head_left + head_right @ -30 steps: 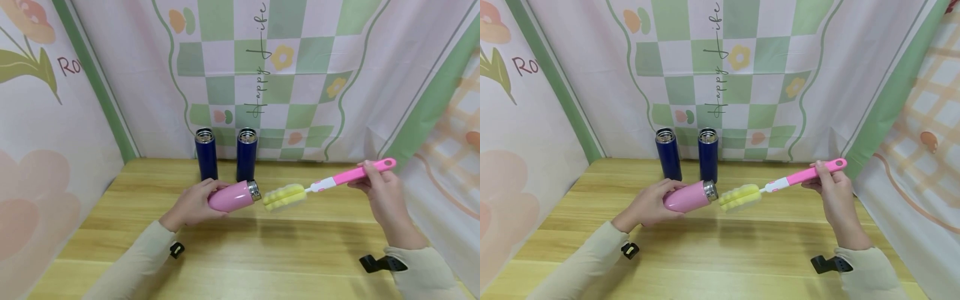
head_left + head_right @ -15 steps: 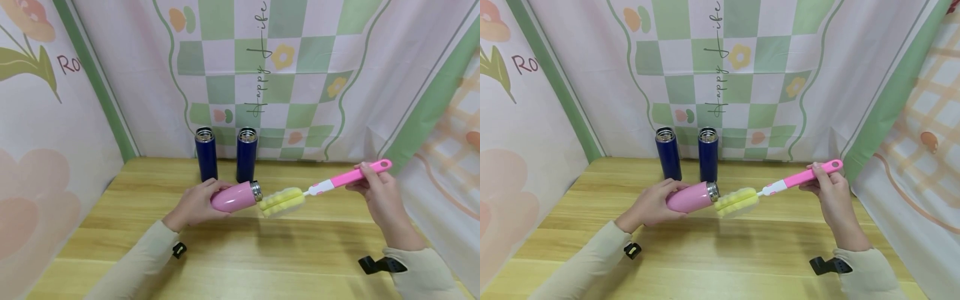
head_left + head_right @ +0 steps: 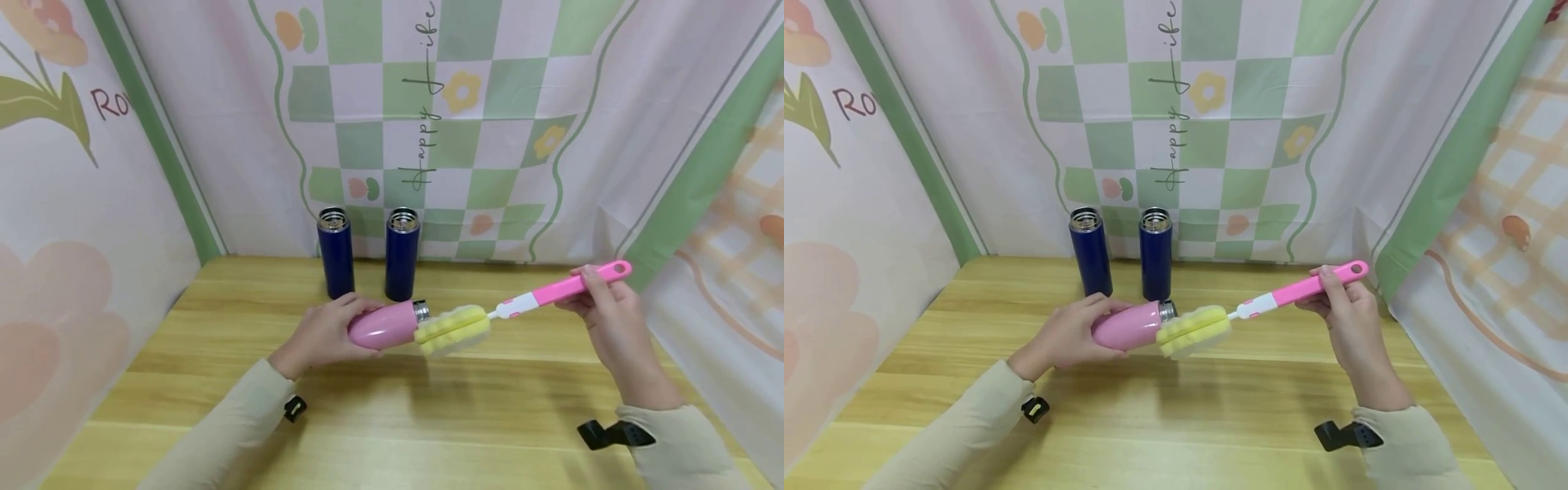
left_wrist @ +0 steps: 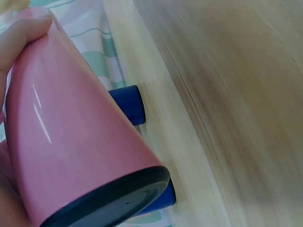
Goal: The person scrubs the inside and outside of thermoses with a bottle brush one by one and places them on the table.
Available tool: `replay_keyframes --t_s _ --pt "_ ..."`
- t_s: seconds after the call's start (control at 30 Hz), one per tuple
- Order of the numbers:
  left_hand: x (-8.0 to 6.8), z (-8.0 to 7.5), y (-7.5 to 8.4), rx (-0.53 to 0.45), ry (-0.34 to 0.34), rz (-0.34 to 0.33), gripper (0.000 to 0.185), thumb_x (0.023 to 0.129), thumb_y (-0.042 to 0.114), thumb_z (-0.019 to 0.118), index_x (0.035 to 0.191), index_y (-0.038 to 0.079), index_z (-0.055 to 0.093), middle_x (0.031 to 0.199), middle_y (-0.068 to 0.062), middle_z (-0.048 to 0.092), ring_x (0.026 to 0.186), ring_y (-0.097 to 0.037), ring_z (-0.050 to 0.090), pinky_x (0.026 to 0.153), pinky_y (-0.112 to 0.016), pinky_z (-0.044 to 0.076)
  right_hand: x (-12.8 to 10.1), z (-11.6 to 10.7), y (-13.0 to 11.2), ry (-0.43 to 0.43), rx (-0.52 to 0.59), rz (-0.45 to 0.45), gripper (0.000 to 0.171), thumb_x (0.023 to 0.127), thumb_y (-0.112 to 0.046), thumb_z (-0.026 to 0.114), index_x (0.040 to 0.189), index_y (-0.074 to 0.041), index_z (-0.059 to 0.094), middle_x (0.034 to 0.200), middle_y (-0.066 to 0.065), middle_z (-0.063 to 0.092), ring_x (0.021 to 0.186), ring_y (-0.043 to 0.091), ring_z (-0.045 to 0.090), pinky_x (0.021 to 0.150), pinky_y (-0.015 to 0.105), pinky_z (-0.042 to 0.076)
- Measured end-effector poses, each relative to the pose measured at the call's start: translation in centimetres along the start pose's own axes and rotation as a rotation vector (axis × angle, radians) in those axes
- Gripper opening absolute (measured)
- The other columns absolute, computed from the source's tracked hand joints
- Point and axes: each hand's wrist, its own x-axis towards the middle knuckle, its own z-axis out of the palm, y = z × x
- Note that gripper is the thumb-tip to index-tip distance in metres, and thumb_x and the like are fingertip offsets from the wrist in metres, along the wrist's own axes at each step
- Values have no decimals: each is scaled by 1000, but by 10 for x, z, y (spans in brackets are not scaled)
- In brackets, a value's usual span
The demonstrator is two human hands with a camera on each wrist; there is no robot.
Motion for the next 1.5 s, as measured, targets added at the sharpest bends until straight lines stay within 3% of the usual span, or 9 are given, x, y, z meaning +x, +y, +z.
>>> replay_keyframes --t_s 0.33,0.8,1.5 --pt "1 5 -1 55 -7 62 68 69 57 87 129 36 63 115 14 60 95 -3 56 70 -33 47 2 4 4 15 87 -42 22 106 -9 47 110 6 64 97 16 69 88 21 71 82 29 55" --pt "3 1 3 43 -43 60 69 71 58 85 132 37 61 118 13 60 97 -6 57 76 -36 48 3 6 4 81 64 -99 21 105 -11 50 109 7 60 99 16 67 88 21 70 84 29 54" --pt "0 -1 3 28 52 80 68 72 54 86 133 39 60 115 14 60 95 -4 57 75 -33 48 2 -8 10 130 -46 -64 19 104 -10 54 106 7 62 94 14 67 82 19 70 79 28 56"
